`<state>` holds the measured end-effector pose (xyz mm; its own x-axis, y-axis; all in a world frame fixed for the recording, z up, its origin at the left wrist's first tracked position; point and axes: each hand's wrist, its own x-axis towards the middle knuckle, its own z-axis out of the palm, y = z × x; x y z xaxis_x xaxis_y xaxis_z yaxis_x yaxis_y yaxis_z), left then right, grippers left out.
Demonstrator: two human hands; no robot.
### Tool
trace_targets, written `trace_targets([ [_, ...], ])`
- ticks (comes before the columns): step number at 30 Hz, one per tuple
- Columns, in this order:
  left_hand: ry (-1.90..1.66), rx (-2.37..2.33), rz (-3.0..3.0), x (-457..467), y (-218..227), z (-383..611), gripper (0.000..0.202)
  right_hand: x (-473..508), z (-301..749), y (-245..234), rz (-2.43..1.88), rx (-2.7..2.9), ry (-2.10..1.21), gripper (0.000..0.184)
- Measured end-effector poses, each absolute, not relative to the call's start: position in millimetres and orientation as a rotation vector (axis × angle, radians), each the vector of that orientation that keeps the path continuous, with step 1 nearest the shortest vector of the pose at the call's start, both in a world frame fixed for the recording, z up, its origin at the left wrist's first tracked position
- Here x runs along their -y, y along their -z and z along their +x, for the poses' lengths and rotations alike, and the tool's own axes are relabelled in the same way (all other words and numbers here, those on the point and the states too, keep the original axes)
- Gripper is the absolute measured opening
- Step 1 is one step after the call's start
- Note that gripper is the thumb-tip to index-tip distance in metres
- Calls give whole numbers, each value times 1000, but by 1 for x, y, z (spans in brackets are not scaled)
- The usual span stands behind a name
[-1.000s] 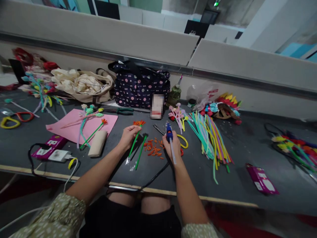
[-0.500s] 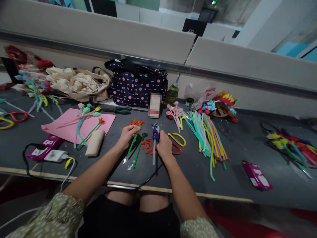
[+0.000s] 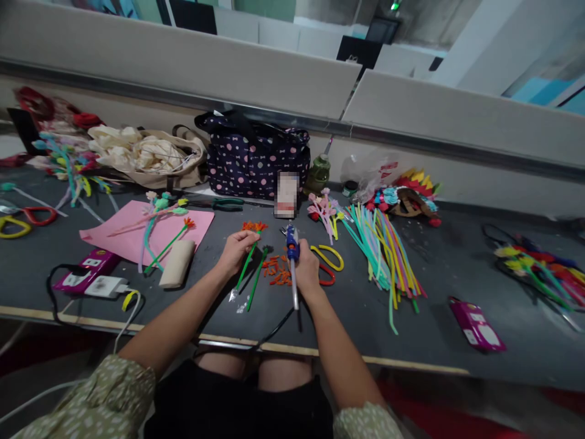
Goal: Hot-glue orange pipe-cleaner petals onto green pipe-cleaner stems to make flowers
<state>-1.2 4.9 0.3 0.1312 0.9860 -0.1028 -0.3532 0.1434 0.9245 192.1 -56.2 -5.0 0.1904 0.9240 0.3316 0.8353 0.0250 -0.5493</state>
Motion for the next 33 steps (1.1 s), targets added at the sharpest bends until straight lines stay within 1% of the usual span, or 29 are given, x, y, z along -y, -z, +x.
trace_targets([
  [5, -1113, -783, 798, -2, -3, -1, 32, 59, 192, 3, -1453, 1282, -535, 28],
  [10, -1001, -635, 760, 5, -6, 1, 34, 55, 181, 10, -1327, 1047, -888, 36],
  [13, -937, -570, 762, 9, -6, 4, 34, 54, 177, 14, -1295, 979, -1002, 37],
  [18, -889, -532, 778, 12, -4, 8, 35, 56, 174, 16, -1240, 1028, -988, 33],
  [23, -878, -541, 784, 12, -3, 9, 36, 57, 173, 11, -1268, 1026, -958, 38],
  [28, -987, -656, 790, 9, -5, 7, 34, 65, 181, 1, -1358, 1102, -803, 40],
  [33, -1074, -757, 825, 7, -8, 6, 32, 74, 185, -1, -1292, 1256, -841, 39],
])
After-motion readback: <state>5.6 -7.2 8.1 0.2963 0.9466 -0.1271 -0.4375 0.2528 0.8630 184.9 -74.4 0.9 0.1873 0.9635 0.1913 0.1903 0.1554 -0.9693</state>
